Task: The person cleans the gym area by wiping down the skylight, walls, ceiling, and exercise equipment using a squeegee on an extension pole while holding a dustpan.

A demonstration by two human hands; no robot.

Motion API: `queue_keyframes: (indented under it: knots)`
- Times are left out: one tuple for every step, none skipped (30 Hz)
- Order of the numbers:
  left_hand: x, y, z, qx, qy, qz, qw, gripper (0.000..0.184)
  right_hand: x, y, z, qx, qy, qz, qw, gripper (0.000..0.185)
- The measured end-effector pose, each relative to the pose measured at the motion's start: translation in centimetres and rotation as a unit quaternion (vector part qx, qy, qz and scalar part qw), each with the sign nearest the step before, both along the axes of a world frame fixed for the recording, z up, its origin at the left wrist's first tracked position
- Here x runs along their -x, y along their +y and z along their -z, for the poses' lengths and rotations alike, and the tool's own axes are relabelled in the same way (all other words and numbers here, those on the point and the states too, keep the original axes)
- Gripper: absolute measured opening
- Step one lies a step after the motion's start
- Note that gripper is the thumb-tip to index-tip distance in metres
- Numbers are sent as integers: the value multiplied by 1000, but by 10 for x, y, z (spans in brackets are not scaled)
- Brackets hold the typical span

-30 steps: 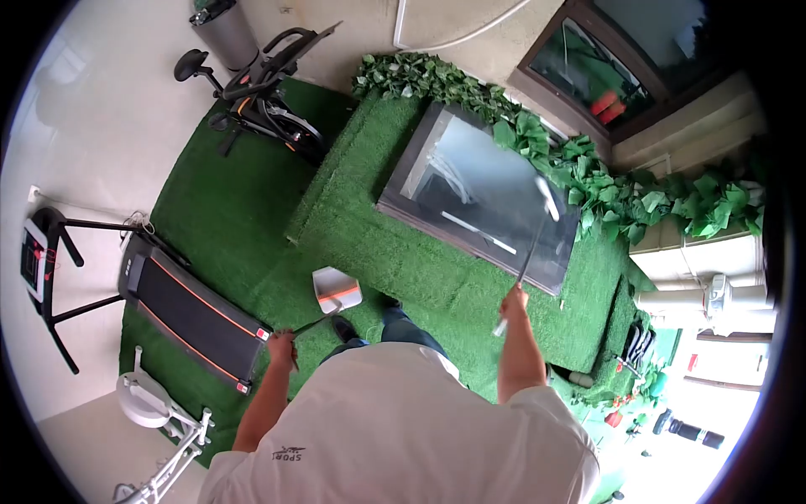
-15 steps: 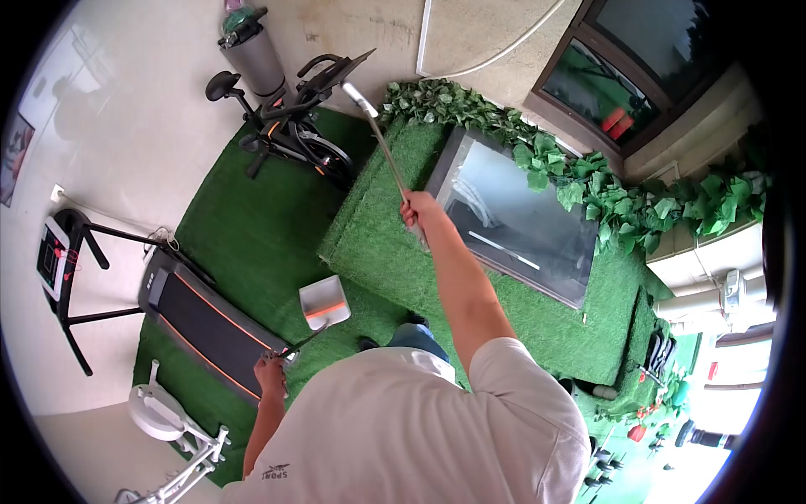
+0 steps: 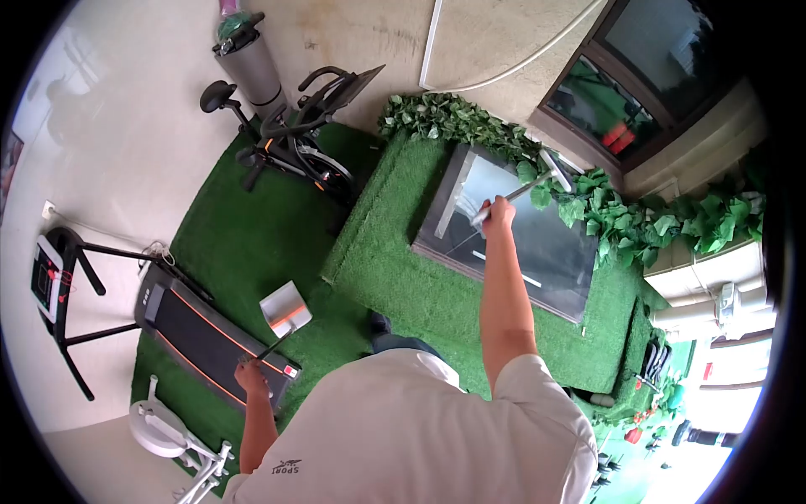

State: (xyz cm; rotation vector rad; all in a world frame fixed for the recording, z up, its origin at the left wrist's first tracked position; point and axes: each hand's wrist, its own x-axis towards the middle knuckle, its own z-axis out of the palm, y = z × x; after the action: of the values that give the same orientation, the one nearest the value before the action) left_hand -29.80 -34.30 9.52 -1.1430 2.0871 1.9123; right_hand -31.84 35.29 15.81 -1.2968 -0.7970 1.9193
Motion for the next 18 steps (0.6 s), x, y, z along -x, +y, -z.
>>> queue_keyframes:
  knots:
    - [1,2,-3,1,0,0,1000,4,10,7,-1,4,48,63,997,11]
    - [10,5,-7,20,-5,7,1000,4,28,9,1,14,65,61,996,9]
    - [26,13,-10,40,-9,15,999,4,55,12,3,26,83,43,995,7]
    - [27,17,-7,41,-9,15,999,4,71,6,9,36,95,23,995,5]
    - [35,19,-3,38,2,7,999,4,96,-15,29,17,43,-71,996,6]
    - [47,17,-3,41,7,8,999,4,112,-35,52,4,-14,-157,988,8]
    - [48,19,-4,41,7,9,999,4,114,-45,43,-38,-110,-253,960,11]
    - [53,20,-5,48,4,16,999,5,109,-55,35,-76,-206,-340,914,13]
    - [60,25,-7,50,3,22,998,5,109,-61,31,-116,-208,-374,896,15]
    - [63,24,-10,51,2,22,998,5,106,-73,22,-154,-206,-410,875,18]
    - [72,31,-6,42,6,21,999,6,109,-77,10,-160,-212,-409,873,18]
    - [88,32,-3,35,11,22,999,8,113,-90,-20,-162,-192,-470,846,20]
    - [92,29,-3,36,10,23,999,8,113,-99,-36,-161,-168,-531,815,23]
    - [100,26,1,33,8,26,999,8,118,-101,-35,-159,-169,-529,816,23]
    - [119,18,10,29,5,35,999,8,131,-104,-30,-188,-183,-526,809,25]
    - [119,17,15,29,4,35,999,8,140,-102,-22,-219,-193,-530,796,27]
    - [127,15,19,26,-5,38,999,9,142,-92,-9,-302,-201,-497,788,37]
    - [150,7,27,19,-13,46,999,9,139,-67,-2,-286,-311,-446,789,37]
